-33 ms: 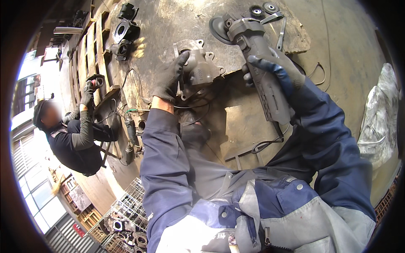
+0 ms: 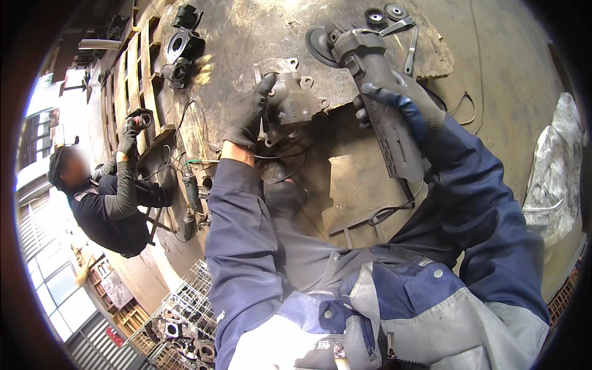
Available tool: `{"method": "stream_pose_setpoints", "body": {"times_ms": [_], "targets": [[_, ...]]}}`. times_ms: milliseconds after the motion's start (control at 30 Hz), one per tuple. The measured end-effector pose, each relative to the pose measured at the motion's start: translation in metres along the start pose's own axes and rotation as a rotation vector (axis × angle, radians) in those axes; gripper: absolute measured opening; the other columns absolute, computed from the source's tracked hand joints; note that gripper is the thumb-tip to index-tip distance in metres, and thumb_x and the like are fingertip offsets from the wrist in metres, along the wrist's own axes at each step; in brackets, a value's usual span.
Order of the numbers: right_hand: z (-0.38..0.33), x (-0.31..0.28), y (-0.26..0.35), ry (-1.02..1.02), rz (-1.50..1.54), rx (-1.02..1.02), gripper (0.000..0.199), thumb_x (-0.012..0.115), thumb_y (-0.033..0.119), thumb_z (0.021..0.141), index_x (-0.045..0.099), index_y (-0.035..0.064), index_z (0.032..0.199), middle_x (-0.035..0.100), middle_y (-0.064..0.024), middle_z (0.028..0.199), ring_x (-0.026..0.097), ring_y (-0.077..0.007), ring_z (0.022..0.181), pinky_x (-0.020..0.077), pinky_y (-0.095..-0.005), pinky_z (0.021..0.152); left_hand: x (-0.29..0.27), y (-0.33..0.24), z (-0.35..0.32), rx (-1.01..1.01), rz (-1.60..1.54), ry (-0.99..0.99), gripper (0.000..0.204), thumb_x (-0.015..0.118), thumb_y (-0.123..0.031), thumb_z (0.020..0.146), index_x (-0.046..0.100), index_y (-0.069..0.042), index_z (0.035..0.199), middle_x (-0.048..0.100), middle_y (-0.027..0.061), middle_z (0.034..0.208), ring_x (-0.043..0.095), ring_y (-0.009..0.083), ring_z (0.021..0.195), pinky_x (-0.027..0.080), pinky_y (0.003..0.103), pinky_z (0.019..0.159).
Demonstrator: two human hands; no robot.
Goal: The person sits on the floor and uses an angle grinder to smooth the edges of metal parts. They pick up parts from a wire basket, grind them, inspect the surfaces, and place them on a nearby table.
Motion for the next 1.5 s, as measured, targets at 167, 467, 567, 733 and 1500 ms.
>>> {"method": "stream_pose_setpoints", "body": {"times_ms": [167,467,567,733,1500], "targets": [[0.003,0.008,-0.012,-0.029,-0.019,0.091,0.046,0.082,0.022,0.093,0.057,0.0027,0.126,0.072,-0.0100,0.098,0.073,-0.0206,0.080,0.0628,-0.0353,0.073,0.005,0.001,0.010,0.009,-0.523,0.071,0.074,0.052,-0.067,0.102,0.075,0.001,0.119,0.078,0.0134,0.103,0.072,0.0219,0.087,0.056,0.032,0.079],[0.014,0.038,-0.026,0.075,-0.213,0.229,0.048,0.084,0.023,0.089,0.059,0.0015,0.124,0.067,-0.0069,0.094,0.069,-0.0158,0.081,0.0635,-0.0353,0.067,-0.015,-0.010,-0.015,-0.095,-0.599,0.170,0.086,0.040,-0.072,0.104,0.071,0.006,0.124,0.077,0.0183,0.108,0.074,0.0280,0.095,0.060,0.037,0.086],[0.021,0.046,-0.027,0.128,-0.274,0.221,0.050,0.084,0.027,0.089,0.060,-0.0002,0.123,0.068,-0.0088,0.098,0.068,-0.0161,0.082,0.0624,-0.0351,0.070,-0.017,-0.016,-0.022,-0.072,-0.629,0.150,0.090,0.039,-0.073,0.103,0.069,0.009,0.125,0.077,0.0203,0.111,0.074,0.0288,0.097,0.059,0.037,0.089],[0.033,0.049,-0.030,0.116,-0.484,0.144,0.061,0.085,0.034,0.086,0.060,-0.0028,0.127,0.069,-0.0115,0.106,0.068,-0.0174,0.091,0.0582,-0.0346,0.080,-0.019,-0.016,-0.022,-0.100,-0.635,0.152,0.092,0.039,-0.074,0.103,0.067,0.010,0.128,0.076,0.0219,0.114,0.074,0.0291,0.104,0.057,0.037,0.096],[0.038,0.047,-0.033,0.135,-0.532,0.146,0.076,0.086,0.034,0.081,0.056,-0.0068,0.137,0.069,-0.0174,0.114,0.068,-0.0219,0.100,0.0570,-0.0366,0.088,-0.019,-0.018,-0.029,-0.066,-0.638,0.170,0.087,0.037,-0.067,0.107,0.067,0.011,0.130,0.074,0.0226,0.122,0.072,0.0283,0.113,0.055,0.037,0.101]]}}
Point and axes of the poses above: each hand's wrist, its own z-axis towards the middle knuckle, its own x-axis out of the palm, y = z × x, the point moved 3 cm from there along z, towards the middle knuckle
